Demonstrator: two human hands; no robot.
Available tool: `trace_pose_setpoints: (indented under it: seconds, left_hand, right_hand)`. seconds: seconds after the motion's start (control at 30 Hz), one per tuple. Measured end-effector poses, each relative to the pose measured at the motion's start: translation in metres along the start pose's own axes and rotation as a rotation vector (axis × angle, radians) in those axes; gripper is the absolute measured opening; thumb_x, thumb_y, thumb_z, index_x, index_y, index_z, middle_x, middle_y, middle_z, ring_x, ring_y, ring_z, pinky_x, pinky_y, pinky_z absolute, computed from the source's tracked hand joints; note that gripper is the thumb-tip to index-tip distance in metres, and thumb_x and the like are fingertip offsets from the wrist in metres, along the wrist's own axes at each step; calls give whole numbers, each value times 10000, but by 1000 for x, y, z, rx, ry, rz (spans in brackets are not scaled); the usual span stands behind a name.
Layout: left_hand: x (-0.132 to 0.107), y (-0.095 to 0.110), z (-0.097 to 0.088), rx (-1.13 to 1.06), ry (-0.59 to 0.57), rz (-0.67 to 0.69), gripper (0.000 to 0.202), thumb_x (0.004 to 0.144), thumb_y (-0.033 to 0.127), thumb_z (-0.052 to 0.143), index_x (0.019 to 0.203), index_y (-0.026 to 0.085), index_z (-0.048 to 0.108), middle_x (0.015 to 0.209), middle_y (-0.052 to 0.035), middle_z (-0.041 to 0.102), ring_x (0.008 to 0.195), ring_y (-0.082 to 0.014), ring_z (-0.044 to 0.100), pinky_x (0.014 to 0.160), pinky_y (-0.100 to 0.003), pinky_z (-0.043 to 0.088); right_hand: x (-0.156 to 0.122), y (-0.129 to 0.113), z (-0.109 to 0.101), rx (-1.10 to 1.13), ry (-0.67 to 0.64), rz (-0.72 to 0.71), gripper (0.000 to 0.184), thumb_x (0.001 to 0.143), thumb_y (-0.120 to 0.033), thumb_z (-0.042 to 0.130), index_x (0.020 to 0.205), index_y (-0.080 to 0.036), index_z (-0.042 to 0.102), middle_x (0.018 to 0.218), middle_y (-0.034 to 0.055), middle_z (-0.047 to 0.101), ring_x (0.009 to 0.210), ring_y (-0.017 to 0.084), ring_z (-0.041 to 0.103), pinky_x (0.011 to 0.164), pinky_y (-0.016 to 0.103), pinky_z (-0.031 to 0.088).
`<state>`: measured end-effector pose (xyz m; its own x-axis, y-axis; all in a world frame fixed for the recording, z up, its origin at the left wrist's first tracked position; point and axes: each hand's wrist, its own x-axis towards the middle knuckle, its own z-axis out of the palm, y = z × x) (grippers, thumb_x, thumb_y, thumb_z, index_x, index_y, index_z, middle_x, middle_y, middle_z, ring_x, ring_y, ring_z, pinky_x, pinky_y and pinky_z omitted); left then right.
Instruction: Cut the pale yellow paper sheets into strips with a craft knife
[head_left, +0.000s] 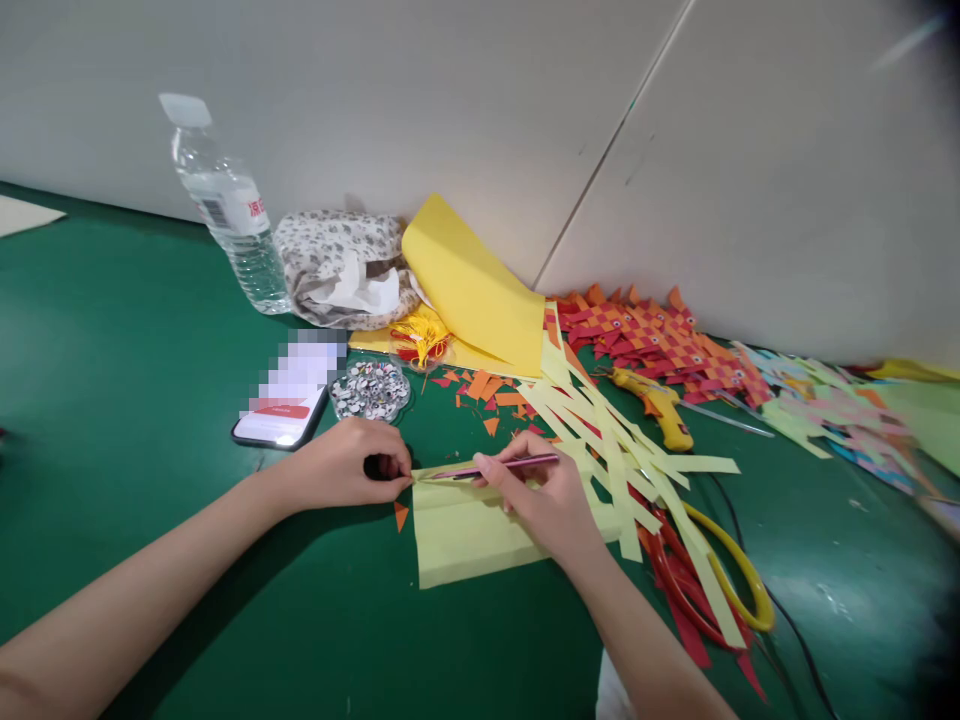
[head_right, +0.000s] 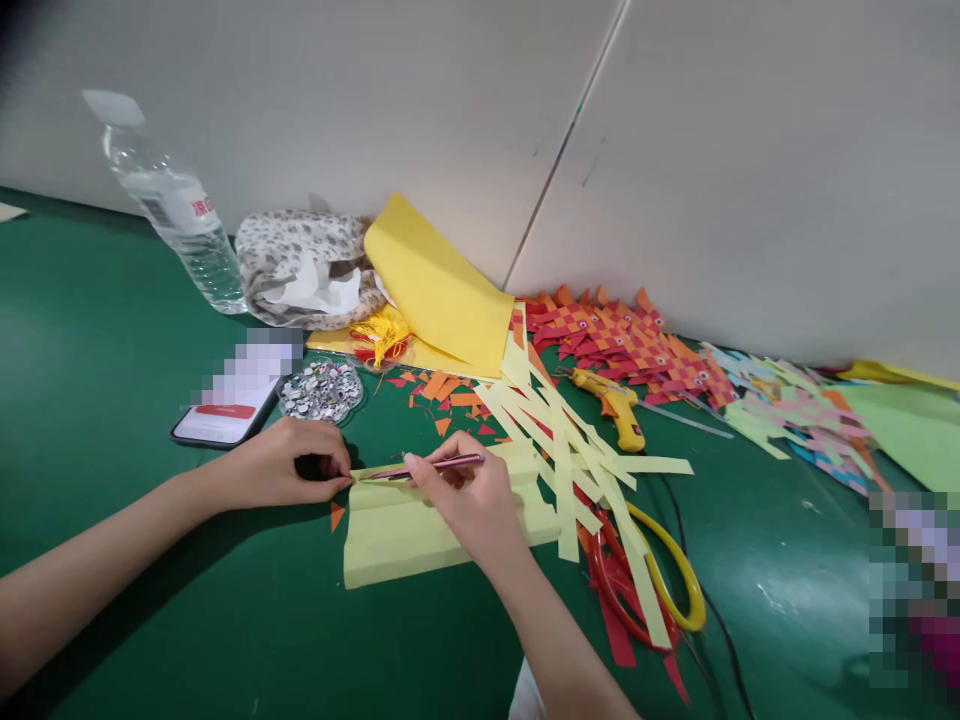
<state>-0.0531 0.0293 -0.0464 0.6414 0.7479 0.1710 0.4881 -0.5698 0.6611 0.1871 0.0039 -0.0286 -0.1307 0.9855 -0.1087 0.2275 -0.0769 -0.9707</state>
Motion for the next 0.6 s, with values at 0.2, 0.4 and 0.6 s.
trace_pose_setpoints:
  seconds: [0.2, 0.4, 0.6]
  left_hand:
    - [-1, 1, 0, -11, -9, -51, 58, 762, 182, 609, 776, 172, 665, 685, 11, 639, 618, -91, 575, 576, -184, 436]
    - [-2, 1, 1, 6, -9, -72, 104, 767, 193, 592, 840, 177, 664, 689, 14, 639, 610, -94, 572, 573, -192, 435]
    - [0, 1, 3, 66, 4, -18, 97, 792, 196, 558, 773, 179, 651, 674, 8, 624, 614, -103, 553, 576, -208, 414]
  right_hand:
    - [2, 0, -1, 38, 25, 27, 347, 720, -458, 739, 652, -191, 527, 622, 43, 719, 422, 82, 480, 393, 182, 394]
    - [3, 1, -2, 41, -9, 59, 353, 707, -482, 742, 675, -190, 545, 654, 57, 731, 423, 90, 509, 378, 182, 409]
    - [3, 2, -2, 77, -26, 44, 346, 701, -473, 748, 675, -200, 539, 659, 62, 736, 446, 114, 558, 387, 197, 423]
